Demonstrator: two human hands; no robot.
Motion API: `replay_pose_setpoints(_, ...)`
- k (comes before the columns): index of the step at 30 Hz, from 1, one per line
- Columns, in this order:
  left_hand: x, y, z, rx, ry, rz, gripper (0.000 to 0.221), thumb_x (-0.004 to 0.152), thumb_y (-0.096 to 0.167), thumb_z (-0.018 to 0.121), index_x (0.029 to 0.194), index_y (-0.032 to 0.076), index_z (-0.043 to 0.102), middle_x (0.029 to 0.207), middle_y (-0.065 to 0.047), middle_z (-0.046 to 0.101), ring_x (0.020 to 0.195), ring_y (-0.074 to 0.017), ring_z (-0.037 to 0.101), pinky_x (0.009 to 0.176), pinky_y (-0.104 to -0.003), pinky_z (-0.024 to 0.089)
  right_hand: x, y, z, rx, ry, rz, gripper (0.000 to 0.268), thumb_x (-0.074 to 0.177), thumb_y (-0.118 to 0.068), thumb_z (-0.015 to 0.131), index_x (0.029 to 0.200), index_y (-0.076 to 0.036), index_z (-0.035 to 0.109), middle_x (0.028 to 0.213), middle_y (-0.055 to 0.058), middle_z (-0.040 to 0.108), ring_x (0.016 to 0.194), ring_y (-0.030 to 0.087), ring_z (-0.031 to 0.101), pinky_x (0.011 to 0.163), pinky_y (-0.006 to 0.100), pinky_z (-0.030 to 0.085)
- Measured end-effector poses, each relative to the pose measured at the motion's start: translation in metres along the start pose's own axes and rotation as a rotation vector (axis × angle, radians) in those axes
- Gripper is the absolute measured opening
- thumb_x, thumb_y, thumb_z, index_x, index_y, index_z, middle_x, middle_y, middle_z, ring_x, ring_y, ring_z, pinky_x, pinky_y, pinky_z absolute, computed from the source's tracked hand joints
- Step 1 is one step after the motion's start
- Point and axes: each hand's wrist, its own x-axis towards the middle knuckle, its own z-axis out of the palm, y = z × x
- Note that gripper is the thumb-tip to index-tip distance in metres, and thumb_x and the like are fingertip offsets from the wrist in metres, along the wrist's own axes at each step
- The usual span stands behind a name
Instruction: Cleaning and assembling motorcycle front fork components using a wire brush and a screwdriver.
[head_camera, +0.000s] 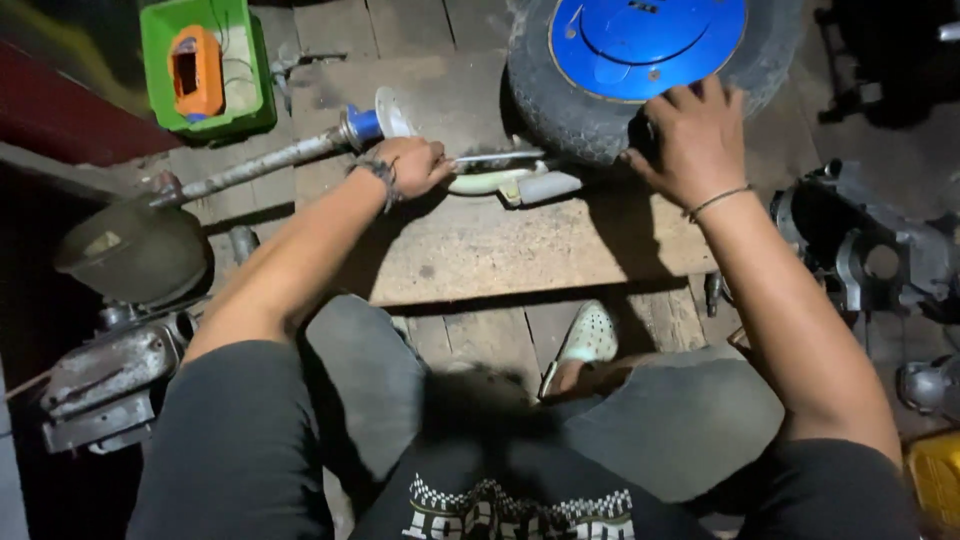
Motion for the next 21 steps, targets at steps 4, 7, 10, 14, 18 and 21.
replay_pose_setpoints(4,0.011,0.032,-0.006,-0.012,-0.100,-0.034,0.041,0.106,0.044,0.049,0.110,0.007,0.065,0.101,-0.015,0.072,0.087,-0.0366,0.069,0.083,-0.051,0.056,0.001,-0.001,0.001,-0.002,-0.015,0.002,0.056,0.076,-0.033,0.086,0.125,-0.012,0.072,0.132,0.007,0.064,0.122,0.032,0.050,0.092,0.045,0.040)
replay_pose_setpoints(7,0.016,0.037,0.005,-0.022,-0.078,0.037,0.042,0.107,0.043,0.047,0.104,0.006,0.068,0.090,-0.015,0.075,0.077,-0.0380,0.070,0.078,-0.049,0.057,0.000,0.006,0.002,-0.034,-0.044,0.001,0.055,0.077,-0.039,0.086,0.124,-0.014,0.073,0.125,0.005,0.067,0.116,0.030,0.052,0.095,0.043,0.039)
replay_pose_setpoints(10,0.008,0.030,-0.010,-0.018,-0.137,-0.030,0.044,0.109,0.044,0.045,0.105,0.008,0.070,0.089,-0.014,0.075,0.076,-0.0351,0.070,0.079,-0.050,0.058,-0.006,0.016,0.000,-0.060,-0.082,0.006,0.043,0.083,-0.041,0.084,0.115,-0.014,0.074,0.124,0.004,0.067,0.110,0.030,0.053,0.104,0.045,0.039)
replay_pose_setpoints(14,0.015,0.047,-0.006,-0.040,-0.117,0.020,0.047,0.107,0.046,0.046,0.105,0.006,0.070,0.090,-0.016,0.076,0.079,-0.0393,0.071,0.080,-0.052,0.056,-0.017,0.041,0.004,-0.161,-0.195,0.041,0.056,0.082,-0.051,0.080,0.126,-0.016,0.074,0.127,0.001,0.070,0.107,0.029,0.056,0.100,0.042,0.039)
replay_pose_setpoints(18,0.024,0.031,-0.005,-0.006,-0.050,0.035,0.048,0.105,0.048,0.050,0.103,0.006,0.073,0.090,-0.018,0.076,0.077,-0.0427,0.070,0.076,-0.051,0.057,-0.027,0.069,0.010,-0.212,-0.265,0.053,0.061,0.084,-0.052,0.079,0.134,-0.019,0.074,0.125,0.001,0.076,0.116,0.029,0.055,0.101,0.042,0.038)
replay_pose_setpoints(21,0.014,0.022,-0.006,0.023,0.018,0.052,0.043,0.105,0.043,0.051,0.101,0.005,0.071,0.090,-0.019,0.075,0.080,-0.0434,0.070,0.078,-0.052,0.056,-0.035,0.076,0.007,-0.168,-0.128,0.017,0.054,0.085,-0.047,0.081,0.127,-0.014,0.075,0.122,0.003,0.073,0.120,0.030,0.055,0.108,0.042,0.037)
